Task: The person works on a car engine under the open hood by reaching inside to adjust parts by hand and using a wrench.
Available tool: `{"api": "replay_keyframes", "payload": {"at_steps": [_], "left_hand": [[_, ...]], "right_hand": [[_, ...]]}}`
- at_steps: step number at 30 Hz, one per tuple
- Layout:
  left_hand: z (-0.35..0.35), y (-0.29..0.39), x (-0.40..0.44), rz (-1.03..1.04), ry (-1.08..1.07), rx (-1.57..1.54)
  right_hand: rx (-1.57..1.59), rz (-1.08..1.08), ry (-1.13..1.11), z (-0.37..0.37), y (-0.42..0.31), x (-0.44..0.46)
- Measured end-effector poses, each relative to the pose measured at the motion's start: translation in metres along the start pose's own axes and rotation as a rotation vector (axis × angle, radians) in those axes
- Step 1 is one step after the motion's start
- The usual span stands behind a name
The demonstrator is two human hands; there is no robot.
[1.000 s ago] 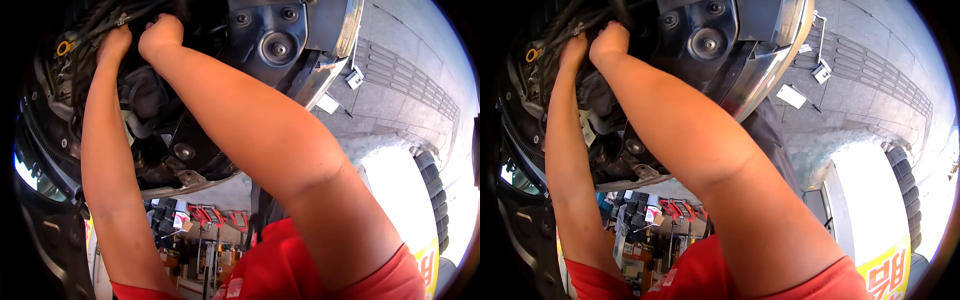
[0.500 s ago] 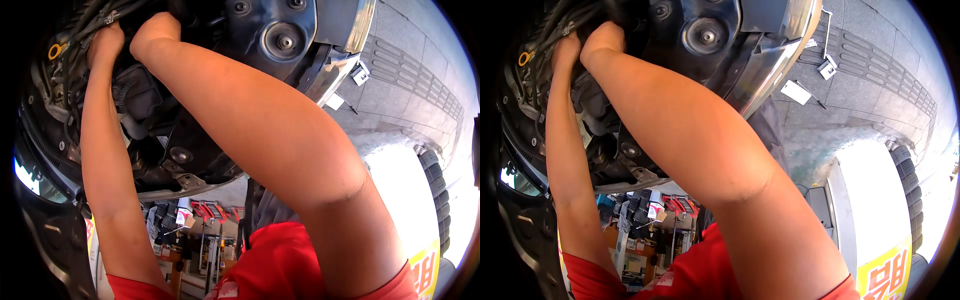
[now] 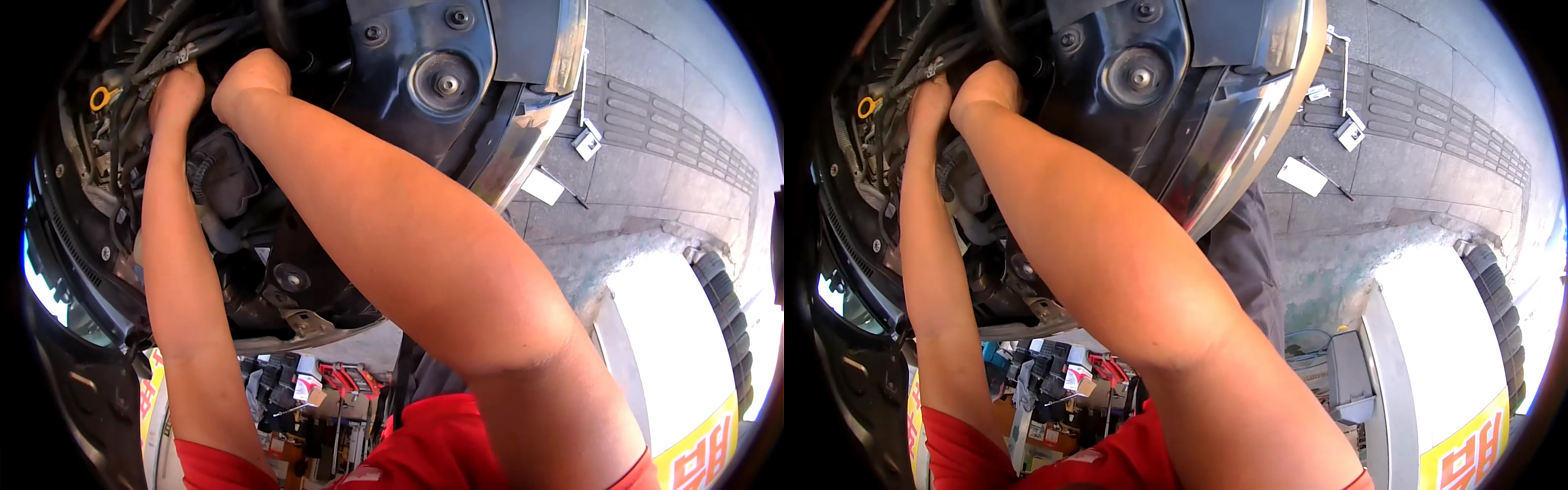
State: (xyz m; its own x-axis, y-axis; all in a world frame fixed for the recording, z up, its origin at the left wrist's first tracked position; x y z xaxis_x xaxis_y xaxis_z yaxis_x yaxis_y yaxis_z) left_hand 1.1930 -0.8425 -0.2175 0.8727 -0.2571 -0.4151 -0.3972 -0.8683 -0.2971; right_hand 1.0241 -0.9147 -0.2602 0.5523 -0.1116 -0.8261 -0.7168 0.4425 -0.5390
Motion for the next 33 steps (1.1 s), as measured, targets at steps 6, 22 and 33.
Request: {"api": "replay_keyframes", "payload": {"at_steps": [6,22,33], "left_hand": [[0.0,0.003,-0.008,-0.058,-0.076,0.006],[0.001,0.0,-0.01,-0.071,-0.091,-0.035],[0.001,0.0,-0.007,-0.025,-0.094,-0.086]], "right_hand": [[-0.199,-0.035,-0.033,0.004,-0.003,0.0],[-0.59,-0.209,-0.019,0.021,-0.018,0.015],[-0.457,-0.271,0.063,0.014,-0.049,0.019]]}}
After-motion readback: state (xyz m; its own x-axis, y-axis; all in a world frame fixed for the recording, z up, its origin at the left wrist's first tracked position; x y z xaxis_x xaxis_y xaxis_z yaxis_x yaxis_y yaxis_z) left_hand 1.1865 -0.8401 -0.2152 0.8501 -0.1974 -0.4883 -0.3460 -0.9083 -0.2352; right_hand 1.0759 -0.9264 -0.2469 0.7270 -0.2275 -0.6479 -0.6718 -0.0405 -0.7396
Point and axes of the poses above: each hand's wrist, its own x-axis towards the middle knuckle, its own z-axis out of the palm, y = z × x, the point moved 8 cm from there along x, towards the middle knuckle, and after that the axes turned 10 degrees about -y, right-handed, at the moved point
